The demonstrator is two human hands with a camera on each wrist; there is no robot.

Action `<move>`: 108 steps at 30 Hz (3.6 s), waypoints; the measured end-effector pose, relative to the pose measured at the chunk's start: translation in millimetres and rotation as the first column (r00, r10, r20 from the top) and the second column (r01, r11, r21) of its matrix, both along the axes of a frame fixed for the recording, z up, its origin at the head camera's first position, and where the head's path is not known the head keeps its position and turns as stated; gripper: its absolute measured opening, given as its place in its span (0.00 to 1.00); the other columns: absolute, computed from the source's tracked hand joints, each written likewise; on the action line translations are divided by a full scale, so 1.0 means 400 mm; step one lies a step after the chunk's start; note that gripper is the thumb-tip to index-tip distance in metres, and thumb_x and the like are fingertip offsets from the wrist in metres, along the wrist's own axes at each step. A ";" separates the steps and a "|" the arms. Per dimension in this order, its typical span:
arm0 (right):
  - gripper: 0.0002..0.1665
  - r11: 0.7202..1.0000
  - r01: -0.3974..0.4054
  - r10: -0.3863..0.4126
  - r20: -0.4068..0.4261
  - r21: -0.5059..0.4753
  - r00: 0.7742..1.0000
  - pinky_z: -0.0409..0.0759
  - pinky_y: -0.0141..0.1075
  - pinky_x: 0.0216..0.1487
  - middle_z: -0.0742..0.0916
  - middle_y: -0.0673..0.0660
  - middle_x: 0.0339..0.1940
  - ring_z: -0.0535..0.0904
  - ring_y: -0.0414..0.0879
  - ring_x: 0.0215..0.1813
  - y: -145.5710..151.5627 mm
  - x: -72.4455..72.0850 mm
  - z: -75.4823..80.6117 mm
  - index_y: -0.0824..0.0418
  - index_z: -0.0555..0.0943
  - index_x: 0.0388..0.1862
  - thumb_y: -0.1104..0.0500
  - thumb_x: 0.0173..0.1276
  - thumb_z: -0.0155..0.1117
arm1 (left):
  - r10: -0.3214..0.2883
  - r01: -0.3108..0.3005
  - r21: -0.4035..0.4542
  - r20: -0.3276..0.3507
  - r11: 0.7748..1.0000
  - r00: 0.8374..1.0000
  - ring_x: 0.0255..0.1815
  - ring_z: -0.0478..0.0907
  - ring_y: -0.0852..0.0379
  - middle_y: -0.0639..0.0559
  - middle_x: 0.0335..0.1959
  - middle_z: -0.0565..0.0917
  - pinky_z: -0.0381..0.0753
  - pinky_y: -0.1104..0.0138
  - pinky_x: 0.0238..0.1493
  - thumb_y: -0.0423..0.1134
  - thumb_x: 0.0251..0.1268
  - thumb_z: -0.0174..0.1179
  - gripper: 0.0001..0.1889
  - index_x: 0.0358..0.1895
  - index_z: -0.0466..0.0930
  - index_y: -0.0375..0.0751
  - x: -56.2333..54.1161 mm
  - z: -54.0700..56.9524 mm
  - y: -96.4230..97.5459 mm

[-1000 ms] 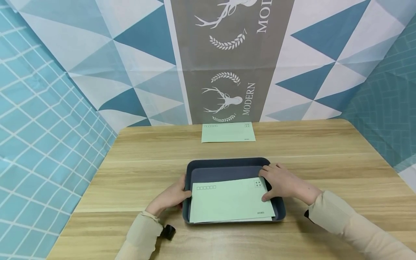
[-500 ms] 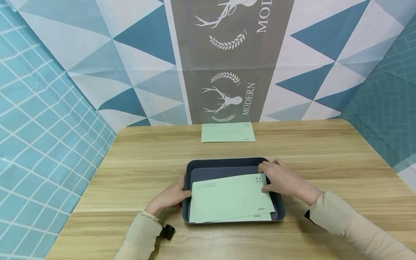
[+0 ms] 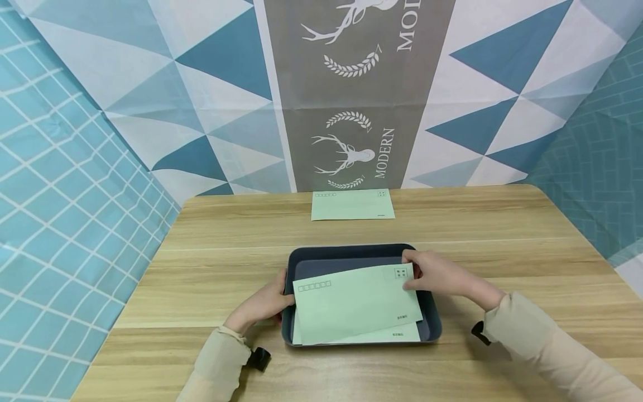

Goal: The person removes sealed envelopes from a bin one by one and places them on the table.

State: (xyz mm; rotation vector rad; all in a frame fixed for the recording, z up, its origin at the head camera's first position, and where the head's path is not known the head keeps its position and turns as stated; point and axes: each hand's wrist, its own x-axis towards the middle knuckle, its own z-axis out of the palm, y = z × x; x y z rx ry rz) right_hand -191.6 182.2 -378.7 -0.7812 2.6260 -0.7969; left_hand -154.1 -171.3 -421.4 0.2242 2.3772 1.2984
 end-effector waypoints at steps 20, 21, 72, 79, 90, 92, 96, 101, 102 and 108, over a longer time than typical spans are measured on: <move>0.11 0.914 0.248 -0.274 -0.041 -0.320 0.961 0.78 0.29 0.34 0.84 0.58 0.33 0.80 0.44 0.35 -0.021 -0.040 0.014 0.67 0.79 0.41 0.62 0.62 0.61 | -0.005 0.005 0.025 0.013 1.000 1.000 0.14 0.72 0.55 0.35 0.37 0.76 0.77 0.61 0.13 0.39 0.61 0.53 0.34 0.66 0.47 0.33 -0.003 -0.007 -0.003; 0.12 0.906 0.265 -0.291 -0.030 -0.330 0.956 0.79 0.29 0.34 0.84 0.59 0.34 0.80 0.44 0.35 -0.020 -0.046 0.018 0.68 0.79 0.41 0.62 0.62 0.60 | -0.009 0.009 0.021 0.011 1.000 1.000 0.14 0.72 0.55 0.36 0.37 0.76 0.76 0.62 0.13 0.37 0.60 0.52 0.34 0.66 0.46 0.33 -0.003 -0.007 -0.003; 0.20 0.803 0.533 -0.453 0.307 -0.269 0.837 0.81 0.34 0.38 0.81 0.66 0.44 0.79 0.41 0.32 -0.015 -0.278 -0.060 0.74 0.72 0.50 0.64 0.62 0.59 | -0.045 0.045 0.037 0.009 0.998 0.999 0.12 0.73 0.55 0.43 0.23 0.77 0.77 0.60 0.12 0.32 0.60 0.48 0.33 0.67 0.45 0.33 -0.001 0.002 -0.010; 0.18 0.797 0.559 -0.468 0.353 -0.227 0.811 0.79 0.30 0.29 0.81 0.62 0.38 0.77 0.39 0.25 -0.022 -0.275 -0.078 0.73 0.73 0.48 0.65 0.60 0.60 | -0.050 0.050 0.061 0.004 0.997 0.999 0.12 0.73 0.55 0.42 0.24 0.77 0.76 0.59 0.11 0.31 0.60 0.49 0.33 0.67 0.45 0.32 0.000 0.006 -0.010; 0.18 0.830 0.501 -0.413 0.335 -0.243 0.847 0.75 0.26 0.26 0.82 0.54 0.28 0.76 0.36 0.23 -0.018 -0.272 -0.098 0.75 0.73 0.45 0.68 0.57 0.60 | -0.033 0.032 0.044 0.017 0.999 0.999 0.11 0.73 0.55 0.42 0.23 0.78 0.77 0.60 0.12 0.31 0.59 0.48 0.33 0.67 0.45 0.33 -0.001 -0.003 -0.013; 0.18 0.830 0.502 -0.416 0.327 -0.246 0.848 0.75 0.26 0.26 0.83 0.57 0.30 0.76 0.36 0.24 -0.021 -0.271 -0.100 0.76 0.73 0.45 0.69 0.56 0.60 | -0.034 0.033 0.042 0.018 0.999 0.999 0.12 0.73 0.55 0.43 0.23 0.78 0.77 0.60 0.12 0.31 0.59 0.48 0.33 0.67 0.45 0.33 -0.001 -0.003 -0.013; 0.17 0.822 0.526 -0.451 0.314 -0.219 0.835 0.75 0.27 0.28 0.82 0.61 0.36 0.76 0.38 0.27 -0.031 -0.269 -0.101 0.75 0.73 0.45 0.68 0.56 0.60 | -0.033 0.032 0.035 0.016 0.999 0.999 0.12 0.73 0.55 0.43 0.23 0.78 0.77 0.61 0.12 0.32 0.59 0.48 0.33 0.67 0.46 0.33 -0.001 -0.003 -0.013; 0.16 0.810 0.564 -0.511 0.278 -0.163 0.814 0.73 0.28 0.25 0.79 0.61 0.36 0.74 0.41 0.25 -0.036 -0.265 -0.098 0.72 0.72 0.42 0.67 0.55 0.63 | -0.029 0.029 0.034 0.015 0.999 0.999 0.11 0.73 0.54 0.43 0.23 0.77 0.77 0.60 0.12 0.32 0.59 0.49 0.33 0.67 0.46 0.33 -0.001 -0.003 -0.012; 0.16 0.807 0.568 -0.515 0.275 -0.163 0.812 0.73 0.28 0.25 0.79 0.61 0.36 0.74 0.41 0.26 -0.036 -0.265 -0.098 0.72 0.72 0.41 0.67 0.55 0.63 | -0.028 0.027 0.035 0.015 0.999 1.000 0.11 0.73 0.54 0.43 0.23 0.77 0.76 0.60 0.12 0.32 0.59 0.49 0.33 0.67 0.46 0.33 -0.001 -0.003 -0.011; 0.17 0.791 0.593 -0.548 0.256 -0.149 0.796 0.72 0.27 0.25 0.78 0.60 0.35 0.74 0.43 0.27 -0.041 -0.269 -0.102 0.70 0.72 0.40 0.66 0.53 0.65 | -0.032 0.031 0.043 0.006 0.999 0.999 0.11 0.72 0.54 0.42 0.24 0.77 0.76 0.61 0.12 0.31 0.60 0.48 0.33 0.67 0.45 0.33 0.000 -0.001 -0.012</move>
